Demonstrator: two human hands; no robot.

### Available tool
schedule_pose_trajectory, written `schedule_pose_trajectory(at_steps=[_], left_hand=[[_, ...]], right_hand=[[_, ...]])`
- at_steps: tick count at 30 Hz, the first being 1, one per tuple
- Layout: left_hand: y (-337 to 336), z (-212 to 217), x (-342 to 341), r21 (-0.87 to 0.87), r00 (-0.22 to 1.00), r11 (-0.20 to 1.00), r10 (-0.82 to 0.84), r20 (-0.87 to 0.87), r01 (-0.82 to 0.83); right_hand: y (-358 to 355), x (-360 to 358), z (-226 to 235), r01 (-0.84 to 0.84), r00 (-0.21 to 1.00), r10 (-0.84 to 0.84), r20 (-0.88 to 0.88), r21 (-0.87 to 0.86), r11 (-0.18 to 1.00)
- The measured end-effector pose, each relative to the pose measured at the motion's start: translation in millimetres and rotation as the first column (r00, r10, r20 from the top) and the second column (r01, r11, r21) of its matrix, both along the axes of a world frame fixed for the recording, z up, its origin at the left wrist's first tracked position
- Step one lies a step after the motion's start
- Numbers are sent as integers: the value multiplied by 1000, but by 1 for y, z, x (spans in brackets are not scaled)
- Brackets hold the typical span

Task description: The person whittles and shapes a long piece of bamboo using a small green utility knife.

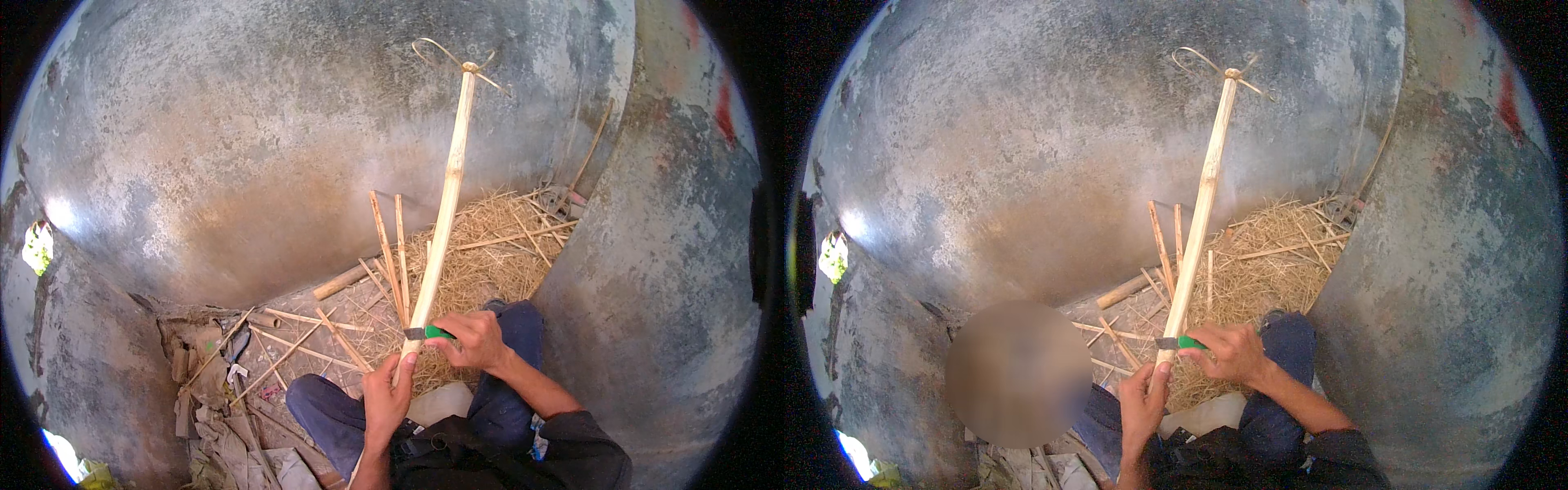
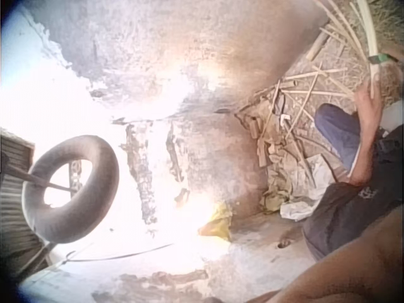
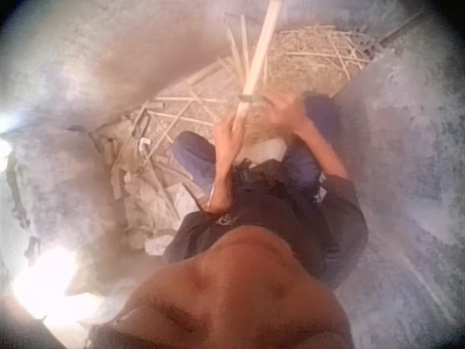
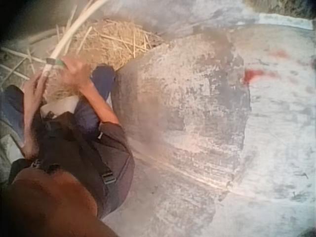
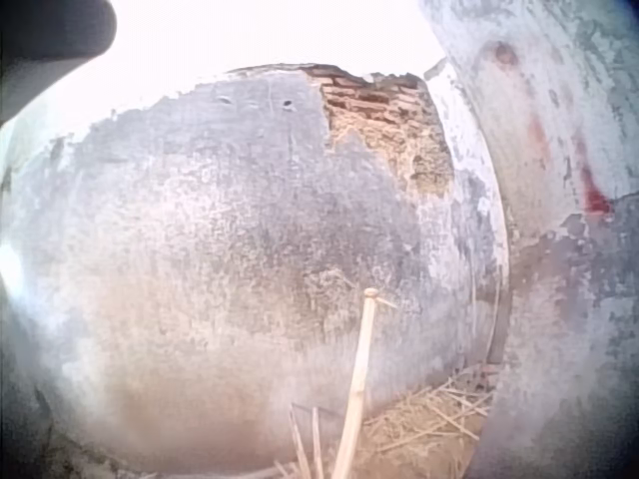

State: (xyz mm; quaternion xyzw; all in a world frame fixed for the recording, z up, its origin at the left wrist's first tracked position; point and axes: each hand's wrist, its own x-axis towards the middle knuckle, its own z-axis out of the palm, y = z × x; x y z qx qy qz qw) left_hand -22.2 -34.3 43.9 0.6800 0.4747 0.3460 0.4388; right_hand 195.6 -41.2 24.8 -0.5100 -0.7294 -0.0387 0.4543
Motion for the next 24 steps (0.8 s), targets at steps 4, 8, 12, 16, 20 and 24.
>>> schedule_pose_trajectory(at_steps=[4, 8, 12, 16, 20, 24], left_hand=[[-1, -4, -5, 32, 1000, 999, -7, -11, 8], [-8, -9, -14, -36, 999, 999, -2, -35, 1], [-28, -32, -38, -110, 989, 990, -97, -112, 85], [-45, -31, -52, -168, 985, 977, -148, -93, 131], [-31, -37, -50, -215, 995, 973, -95, -24, 88], [-12, -23, -33, -164, 998, 984, -65, 8, 66]], right_hand=[[2, 9, 0, 28, 999, -27, 41, -26, 999], [19, 32, 7, 164, 986, -164, -11, 42, 986], [44, 93, 14, 361, 926, -353, -133, 46, 931], [45, 131, 26, 473, 840, -469, -274, -55, 879], [26, 104, 22, 334, 904, -337, -264, -59, 941], [10, 58, -6, 129, 980, -141, -143, -87, 988]])
